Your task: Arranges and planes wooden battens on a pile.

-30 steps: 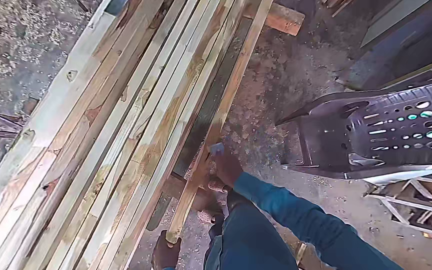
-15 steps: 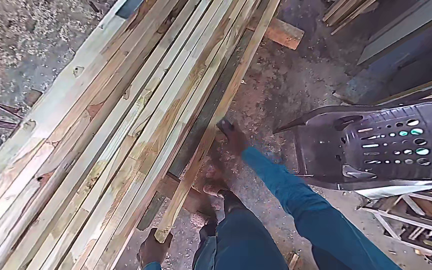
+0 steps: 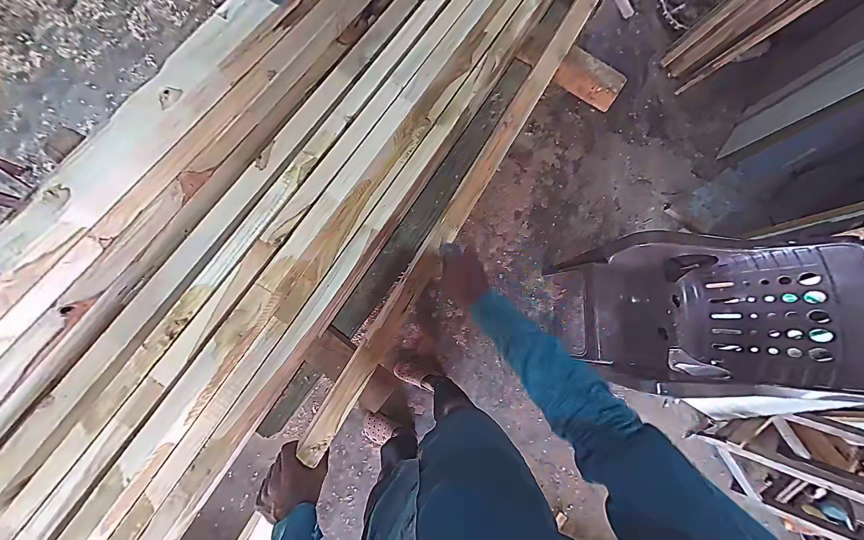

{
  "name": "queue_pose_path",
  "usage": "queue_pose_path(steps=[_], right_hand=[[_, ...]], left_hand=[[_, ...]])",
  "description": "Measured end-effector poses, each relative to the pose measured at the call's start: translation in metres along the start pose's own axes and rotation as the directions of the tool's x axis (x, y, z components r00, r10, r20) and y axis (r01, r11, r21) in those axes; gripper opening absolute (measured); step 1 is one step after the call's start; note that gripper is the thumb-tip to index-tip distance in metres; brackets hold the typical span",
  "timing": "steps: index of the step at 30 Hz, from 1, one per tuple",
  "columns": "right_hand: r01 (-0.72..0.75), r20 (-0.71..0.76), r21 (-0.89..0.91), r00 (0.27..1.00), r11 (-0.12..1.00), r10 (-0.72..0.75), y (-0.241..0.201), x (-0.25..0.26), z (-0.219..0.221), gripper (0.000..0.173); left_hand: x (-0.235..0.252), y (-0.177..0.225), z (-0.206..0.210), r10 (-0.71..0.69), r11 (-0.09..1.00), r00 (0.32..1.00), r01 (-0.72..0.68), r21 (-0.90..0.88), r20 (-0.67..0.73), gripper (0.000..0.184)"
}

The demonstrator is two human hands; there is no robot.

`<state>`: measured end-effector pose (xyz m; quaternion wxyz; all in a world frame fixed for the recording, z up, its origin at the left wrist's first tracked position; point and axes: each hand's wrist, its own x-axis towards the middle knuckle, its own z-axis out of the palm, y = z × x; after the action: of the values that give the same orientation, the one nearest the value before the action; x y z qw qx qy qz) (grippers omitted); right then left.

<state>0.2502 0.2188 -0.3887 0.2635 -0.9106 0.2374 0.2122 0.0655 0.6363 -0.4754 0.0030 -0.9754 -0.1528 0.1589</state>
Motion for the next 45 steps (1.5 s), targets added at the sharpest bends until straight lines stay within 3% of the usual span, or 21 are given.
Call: queue_pose_path(steps=[4, 7, 9, 12, 15, 18, 21, 23, 25, 26, 28, 30, 33, 35, 37, 39, 42, 45], right_hand=[[0.162, 0.191, -0.158, 0.973, 0.974, -0.130, -0.012, -0.072, 0.061, 0.062], [0.218, 0.242, -0.156, 0.954, 0.963, -0.177, -0.012, -0.084, 0.052, 0.051], [0.233, 0.096, -0.056, 0.969, 0.971, -0.227, 0.000, -0.067, 0.052, 0.053], [0.323, -0.201, 0.043, 0.930, 0.945, -0.308, 0.018, -0.025, 0.076, 0.067], [0.327, -0.254, -0.032, 0.911, 0.944, -0.324, 0.034, -0.027, 0.119, 0.076], [0.245, -0.078, -0.086, 0.965, 0.966, -0.252, 0.027, -0.075, 0.114, 0.062], [0.121, -0.093, 0.210, 0.990, 0.970, -0.103, 0.033, -0.066, 0.065, 0.041], [0.066, -0.136, 0.518, 0.991, 0.853, 0.006, 0.051, -0.021, 0.046, 0.035], [-0.006, -0.046, 0.817, 0.996, 0.577, 0.075, 0.059, 0.013, 0.039, 0.039], [-0.044, 0.008, 0.895, 0.997, 0.445, 0.082, 0.059, 0.016, 0.039, 0.037], [-0.113, 0.097, 0.933, 0.993, 0.341, 0.065, 0.051, -0.005, 0.038, 0.037], [-0.139, 0.144, 0.907, 0.989, 0.398, 0.017, 0.044, -0.033, 0.030, 0.035], [0.020, -0.049, 0.599, 0.999, 0.801, 0.012, 0.037, -0.039, 0.011, 0.038], [0.065, -0.131, 0.322, 0.991, 0.945, -0.024, 0.027, -0.023, -0.008, 0.043], [0.058, -0.103, 0.116, 0.994, 0.992, -0.046, 0.013, -0.007, -0.019, 0.036], [0.067, -0.045, 0.021, 0.997, 0.998, -0.066, -0.003, -0.012, -0.013, 0.032], [0.071, 0.018, -0.012, 0.997, 0.997, -0.071, -0.032, -0.058, 0.033, 0.032], [0.126, 0.100, -0.160, 0.989, 0.979, -0.111, -0.045, -0.109, 0.098, 0.049]], left_hand=[[0.002, -0.002, -0.002, 0.026, 0.999, 0.999, -0.025, -0.028, 0.042, 0.061], [0.014, -0.001, -0.012, 0.017, 1.000, 0.985, -0.013, -0.027, 0.173, 0.062], [0.022, -0.003, -0.016, 0.011, 1.000, 0.966, -0.008, -0.014, 0.259, 0.065], [0.025, -0.003, -0.018, 0.018, 1.000, 0.955, -0.011, -0.027, 0.295, 0.062], [0.025, -0.004, -0.018, 0.031, 0.999, 0.954, -0.017, -0.050, 0.298, 0.061], [0.027, -0.006, -0.014, 0.019, 0.998, 0.960, -0.004, -0.055, 0.278, 0.061], [0.024, -0.005, -0.012, -0.002, 0.998, 0.962, 0.019, -0.059, 0.273, 0.064], [0.019, -0.005, -0.010, 0.001, 0.998, 0.967, 0.015, -0.061, 0.256, 0.064], [0.017, -0.003, -0.009, 0.011, 0.998, 0.973, 0.005, -0.067, 0.232, 0.063], [0.018, -0.004, -0.009, 0.011, 0.998, 0.973, 0.005, -0.068, 0.228, 0.063], [0.021, -0.005, -0.011, 0.006, 0.997, 0.972, 0.012, -0.075, 0.236, 0.064], [0.019, -0.003, -0.010, -0.011, 0.996, 0.970, 0.031, -0.079, 0.241, 0.065], [0.006, -0.003, -0.005, 0.020, 0.996, 0.990, -0.008, -0.084, 0.138, 0.066], [-0.004, -0.003, 0.001, 0.048, 0.996, 0.999, -0.048, -0.080, 0.002, 0.066], [-0.008, -0.002, 0.007, 0.058, 0.996, 0.995, -0.063, -0.057, -0.082, 0.063], [-0.010, -0.002, 0.013, 0.075, 0.996, 0.986, -0.082, -0.041, -0.152, 0.061], [-0.008, -0.002, 0.010, 0.081, 0.994, 0.986, -0.090, -0.058, -0.147, 0.060], [-0.008, -0.002, 0.003, 0.072, 0.994, 0.995, -0.077, -0.078, -0.069, 0.062]])
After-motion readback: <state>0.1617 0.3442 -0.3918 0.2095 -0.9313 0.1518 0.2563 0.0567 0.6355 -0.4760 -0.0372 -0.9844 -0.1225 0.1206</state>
